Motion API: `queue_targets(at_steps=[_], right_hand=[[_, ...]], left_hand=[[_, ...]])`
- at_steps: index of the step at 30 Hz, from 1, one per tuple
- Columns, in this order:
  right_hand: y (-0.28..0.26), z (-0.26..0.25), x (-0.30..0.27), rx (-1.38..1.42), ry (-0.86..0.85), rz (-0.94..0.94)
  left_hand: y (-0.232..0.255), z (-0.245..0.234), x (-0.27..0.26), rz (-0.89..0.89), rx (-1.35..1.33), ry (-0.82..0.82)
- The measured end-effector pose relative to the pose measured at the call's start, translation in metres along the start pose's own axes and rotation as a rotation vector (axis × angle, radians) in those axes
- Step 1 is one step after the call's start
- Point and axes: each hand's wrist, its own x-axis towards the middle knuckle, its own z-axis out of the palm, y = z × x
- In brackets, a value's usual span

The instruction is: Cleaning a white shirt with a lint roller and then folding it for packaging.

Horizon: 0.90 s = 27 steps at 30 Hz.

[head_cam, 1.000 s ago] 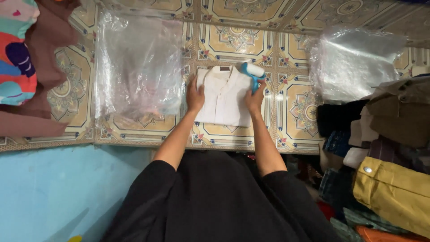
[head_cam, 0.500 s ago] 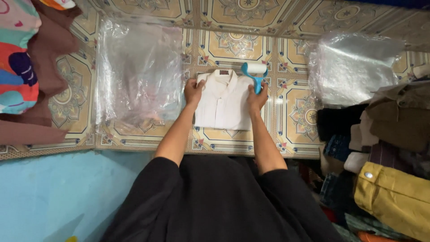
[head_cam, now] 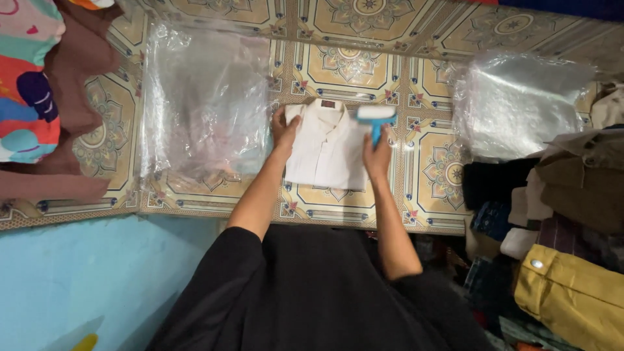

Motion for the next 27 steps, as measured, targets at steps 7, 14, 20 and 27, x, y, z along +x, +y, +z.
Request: queue_targets(at_steps=[7, 14, 20, 27], right_hand=[[0.035, -0.015, -0.069, -0.3, -0.45, -0.066], [0.042, 0.047, 0.038, -0.21, -0.139, -0.279], [0.015, 0.042, 0.034, -0.253, -0.315, -0.232], [-0.022, 0.052, -0.031, -0.389, -0.574, -0.219]], left_hand=[[-0.035, -0.008, 0.035, 0.162, 0.335, -0.003], [-0.011, -0.011, -0.051, 0.872, 0.794, -0.082], [-0.021, -0.03, -0.103, 0.96, 1.062, -0.817], [-0.017, -0.053, -0.135, 0.878, 1.1, -0.825]])
